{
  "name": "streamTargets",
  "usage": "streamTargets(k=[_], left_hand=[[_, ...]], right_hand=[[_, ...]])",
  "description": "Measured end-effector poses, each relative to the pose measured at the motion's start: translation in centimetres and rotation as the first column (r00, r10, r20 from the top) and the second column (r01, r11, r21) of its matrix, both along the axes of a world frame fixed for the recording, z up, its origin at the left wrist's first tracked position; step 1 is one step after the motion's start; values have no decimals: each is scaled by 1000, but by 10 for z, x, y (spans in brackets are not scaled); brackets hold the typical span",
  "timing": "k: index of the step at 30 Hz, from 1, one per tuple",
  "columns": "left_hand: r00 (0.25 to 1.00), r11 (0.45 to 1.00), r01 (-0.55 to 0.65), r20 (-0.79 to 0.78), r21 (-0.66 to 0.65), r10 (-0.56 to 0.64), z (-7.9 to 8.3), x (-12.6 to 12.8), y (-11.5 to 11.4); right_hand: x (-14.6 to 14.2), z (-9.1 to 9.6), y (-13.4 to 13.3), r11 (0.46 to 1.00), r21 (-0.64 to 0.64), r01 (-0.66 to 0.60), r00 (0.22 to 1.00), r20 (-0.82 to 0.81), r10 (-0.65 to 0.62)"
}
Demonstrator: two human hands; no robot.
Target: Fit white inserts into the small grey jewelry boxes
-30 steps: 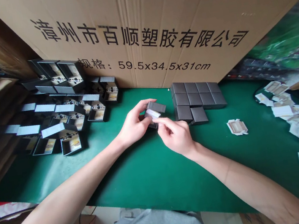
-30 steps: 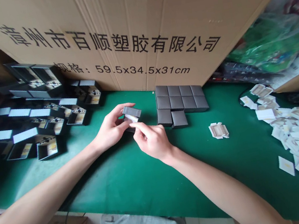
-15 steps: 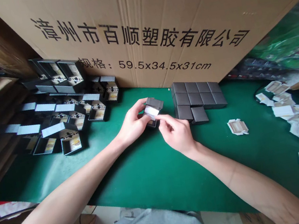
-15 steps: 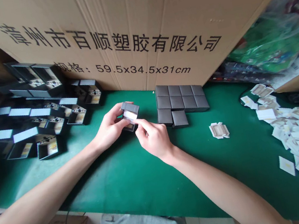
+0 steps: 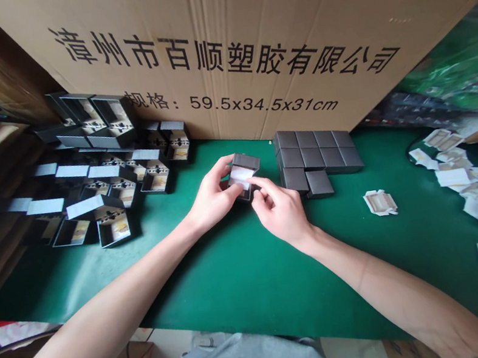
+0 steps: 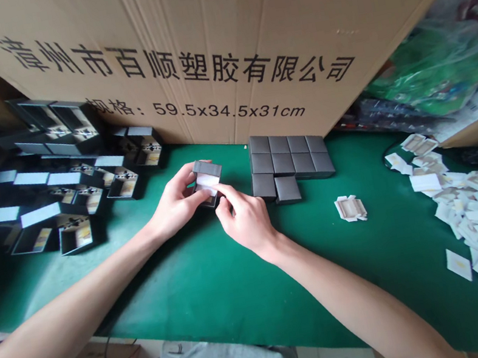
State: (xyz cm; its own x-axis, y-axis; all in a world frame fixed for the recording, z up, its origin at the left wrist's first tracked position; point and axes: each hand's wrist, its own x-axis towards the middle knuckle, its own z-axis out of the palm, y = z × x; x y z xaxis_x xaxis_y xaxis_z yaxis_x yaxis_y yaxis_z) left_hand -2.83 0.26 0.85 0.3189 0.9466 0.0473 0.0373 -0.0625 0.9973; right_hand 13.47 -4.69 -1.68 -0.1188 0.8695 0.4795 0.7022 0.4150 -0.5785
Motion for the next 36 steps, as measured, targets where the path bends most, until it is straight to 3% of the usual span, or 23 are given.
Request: streamTargets(k=[36], left_hand=[[1000, 1000, 8, -7, 20, -8, 2, 0, -1]], right_hand=[[1, 1, -1, 1000, -29, -9, 997, 77, 11]])
